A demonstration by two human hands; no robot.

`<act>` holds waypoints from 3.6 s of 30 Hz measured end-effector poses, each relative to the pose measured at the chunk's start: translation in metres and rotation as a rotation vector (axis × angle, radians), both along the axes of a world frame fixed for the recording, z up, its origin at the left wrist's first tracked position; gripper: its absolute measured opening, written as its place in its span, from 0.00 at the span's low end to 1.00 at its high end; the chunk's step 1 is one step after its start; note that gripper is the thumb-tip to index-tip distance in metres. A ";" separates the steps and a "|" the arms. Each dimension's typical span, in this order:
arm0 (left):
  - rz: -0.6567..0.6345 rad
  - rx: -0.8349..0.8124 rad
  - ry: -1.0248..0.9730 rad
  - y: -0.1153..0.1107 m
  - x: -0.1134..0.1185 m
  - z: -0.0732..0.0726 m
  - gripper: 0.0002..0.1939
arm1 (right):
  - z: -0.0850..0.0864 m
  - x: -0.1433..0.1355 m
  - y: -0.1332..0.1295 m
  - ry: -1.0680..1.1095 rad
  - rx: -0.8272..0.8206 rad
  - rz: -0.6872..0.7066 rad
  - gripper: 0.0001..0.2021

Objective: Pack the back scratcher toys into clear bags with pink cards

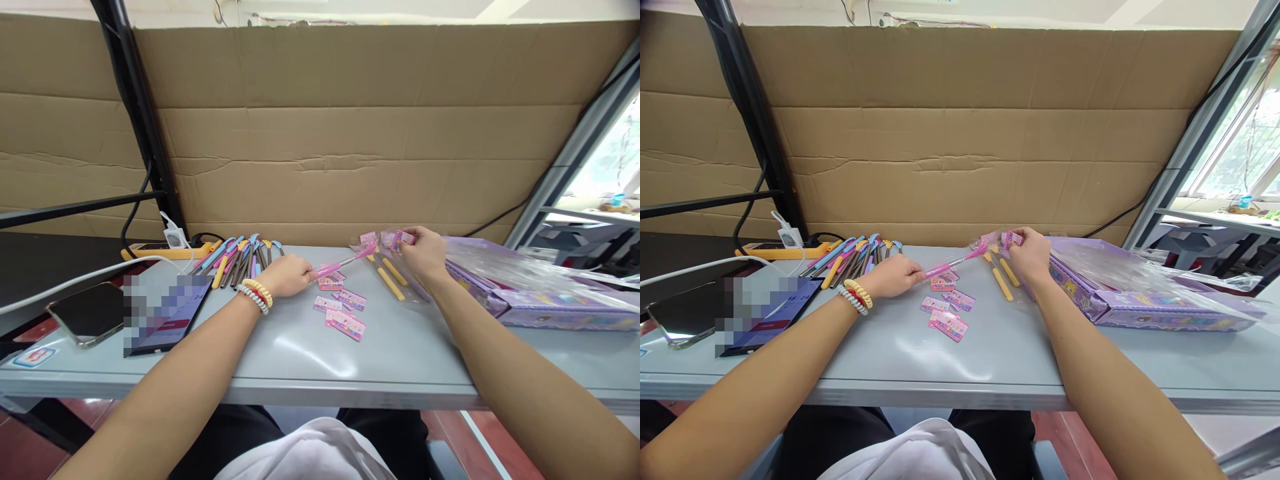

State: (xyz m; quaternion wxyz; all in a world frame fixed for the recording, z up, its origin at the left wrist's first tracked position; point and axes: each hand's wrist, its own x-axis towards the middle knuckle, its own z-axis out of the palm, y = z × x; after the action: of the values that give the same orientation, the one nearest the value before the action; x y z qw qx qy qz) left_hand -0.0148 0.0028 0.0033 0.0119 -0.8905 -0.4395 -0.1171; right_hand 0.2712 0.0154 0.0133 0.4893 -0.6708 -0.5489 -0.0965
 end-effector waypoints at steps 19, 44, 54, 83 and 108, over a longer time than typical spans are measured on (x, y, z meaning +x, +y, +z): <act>-0.015 0.003 -0.001 -0.002 0.002 0.002 0.21 | 0.007 0.000 -0.003 0.094 -0.054 -0.060 0.10; -0.014 -0.009 -0.048 -0.003 0.000 0.003 0.21 | 0.006 -0.003 -0.005 0.095 -0.012 0.008 0.06; -0.063 -0.089 -0.179 -0.002 -0.002 0.005 0.21 | 0.002 0.000 0.000 -0.022 0.025 -0.062 0.09; 0.175 -0.216 -0.579 0.008 -0.028 0.017 0.18 | 0.008 -0.003 -0.012 0.460 -0.068 0.426 0.18; 0.040 -0.258 -0.622 0.010 -0.032 0.015 0.19 | -0.009 0.007 0.011 0.632 -0.184 0.614 0.15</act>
State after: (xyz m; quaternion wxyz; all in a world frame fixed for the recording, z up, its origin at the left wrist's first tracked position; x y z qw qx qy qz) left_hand -0.0472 0.0123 0.0187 -0.2334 -0.7975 -0.4505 -0.3265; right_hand 0.2784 0.0260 0.0038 0.5771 -0.5140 -0.5524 0.3124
